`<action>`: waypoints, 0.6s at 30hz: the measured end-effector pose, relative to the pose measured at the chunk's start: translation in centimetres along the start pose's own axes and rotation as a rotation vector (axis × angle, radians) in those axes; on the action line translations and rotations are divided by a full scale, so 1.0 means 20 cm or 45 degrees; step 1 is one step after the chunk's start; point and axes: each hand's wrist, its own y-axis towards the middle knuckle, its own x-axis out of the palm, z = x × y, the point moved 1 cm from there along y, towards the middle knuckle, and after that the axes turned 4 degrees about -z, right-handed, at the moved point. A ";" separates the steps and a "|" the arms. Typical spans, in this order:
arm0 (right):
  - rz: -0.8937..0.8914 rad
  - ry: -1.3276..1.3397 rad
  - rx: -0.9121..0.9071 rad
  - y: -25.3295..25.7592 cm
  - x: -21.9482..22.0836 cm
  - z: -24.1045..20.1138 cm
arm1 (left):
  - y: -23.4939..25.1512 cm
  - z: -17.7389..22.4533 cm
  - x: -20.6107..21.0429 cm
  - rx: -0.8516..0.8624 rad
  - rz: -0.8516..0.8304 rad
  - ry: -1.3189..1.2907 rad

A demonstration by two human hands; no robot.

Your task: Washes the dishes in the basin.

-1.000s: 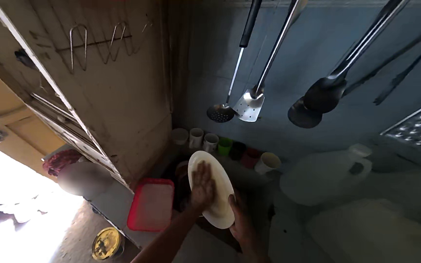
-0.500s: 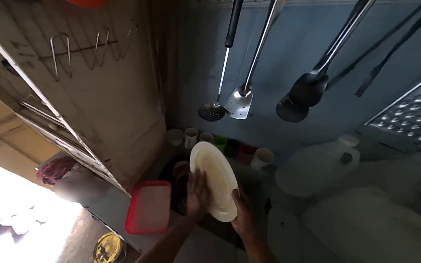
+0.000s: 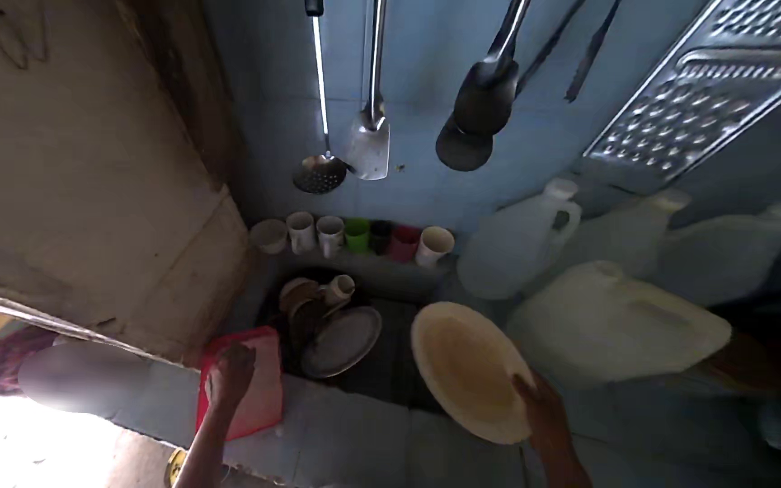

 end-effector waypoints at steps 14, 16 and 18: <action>0.172 -0.869 -0.128 0.17 -0.08 0.27 | 0.00 -0.03 0.27 0.037 -0.338 0.333; 0.239 -0.904 -0.357 0.18 0.04 0.20 | 0.01 -0.04 0.27 0.048 -0.349 0.332; 0.091 -0.750 -0.497 0.12 0.26 0.07 | 0.01 -0.03 0.27 0.045 -0.375 0.340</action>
